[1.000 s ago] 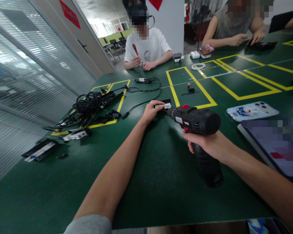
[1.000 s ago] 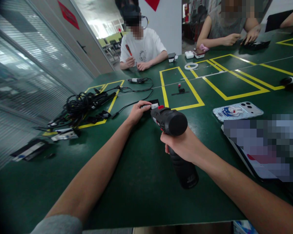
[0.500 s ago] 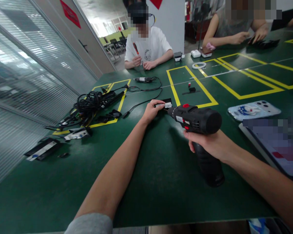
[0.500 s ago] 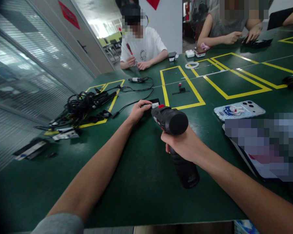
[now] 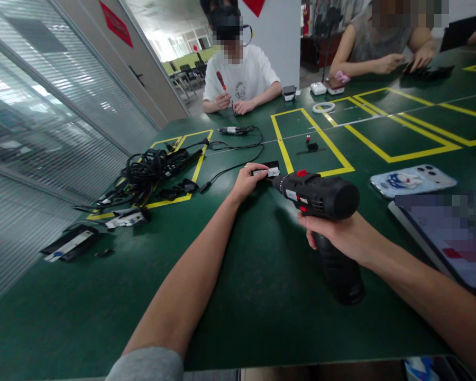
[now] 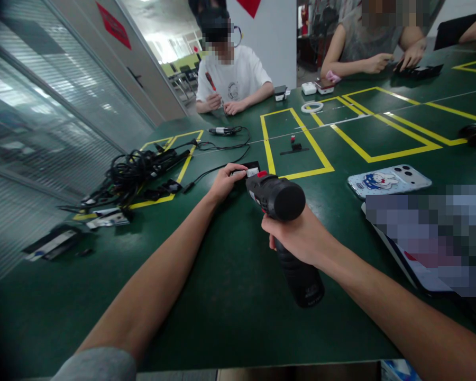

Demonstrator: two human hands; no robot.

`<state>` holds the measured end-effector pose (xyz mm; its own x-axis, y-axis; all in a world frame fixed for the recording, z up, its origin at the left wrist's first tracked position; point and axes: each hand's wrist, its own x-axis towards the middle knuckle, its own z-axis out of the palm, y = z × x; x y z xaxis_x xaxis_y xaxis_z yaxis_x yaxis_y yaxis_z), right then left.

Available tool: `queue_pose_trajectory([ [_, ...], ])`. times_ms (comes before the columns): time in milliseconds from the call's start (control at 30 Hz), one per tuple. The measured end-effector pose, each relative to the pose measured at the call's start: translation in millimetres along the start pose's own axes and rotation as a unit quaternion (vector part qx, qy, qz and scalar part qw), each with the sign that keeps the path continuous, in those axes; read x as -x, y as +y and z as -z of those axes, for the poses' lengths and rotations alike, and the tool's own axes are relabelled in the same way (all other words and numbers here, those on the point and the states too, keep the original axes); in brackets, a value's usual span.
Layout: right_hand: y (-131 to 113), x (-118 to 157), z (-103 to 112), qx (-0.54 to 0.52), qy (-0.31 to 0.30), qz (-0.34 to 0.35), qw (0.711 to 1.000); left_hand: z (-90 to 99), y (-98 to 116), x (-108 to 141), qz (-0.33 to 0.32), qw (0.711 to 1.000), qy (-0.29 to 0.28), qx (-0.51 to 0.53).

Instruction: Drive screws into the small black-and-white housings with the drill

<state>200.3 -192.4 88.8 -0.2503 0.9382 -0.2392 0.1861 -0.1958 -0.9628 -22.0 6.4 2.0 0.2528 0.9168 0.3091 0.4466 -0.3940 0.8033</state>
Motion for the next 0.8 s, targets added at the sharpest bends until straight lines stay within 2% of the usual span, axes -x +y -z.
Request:
queue_pose_trajectory([
  [233, 2.5, -1.0, 0.4, 0.008, 0.005, 0.003, 1.0, -1.0, -2.2, -1.5, -0.005, 1.0, 0.004, -0.008],
  [567, -1.9, 1.7, -6.9, -0.006, 0.019, -0.035, 0.999, -2.0, -3.1, -0.9, -0.009, 1.0, 0.009, 0.001],
  [800, -0.8, -0.4, 1.5, 0.025, 0.002, -0.035, 0.999, -2.1, 0.8, 0.2, -0.008, 1.0, 0.014, -0.019],
])
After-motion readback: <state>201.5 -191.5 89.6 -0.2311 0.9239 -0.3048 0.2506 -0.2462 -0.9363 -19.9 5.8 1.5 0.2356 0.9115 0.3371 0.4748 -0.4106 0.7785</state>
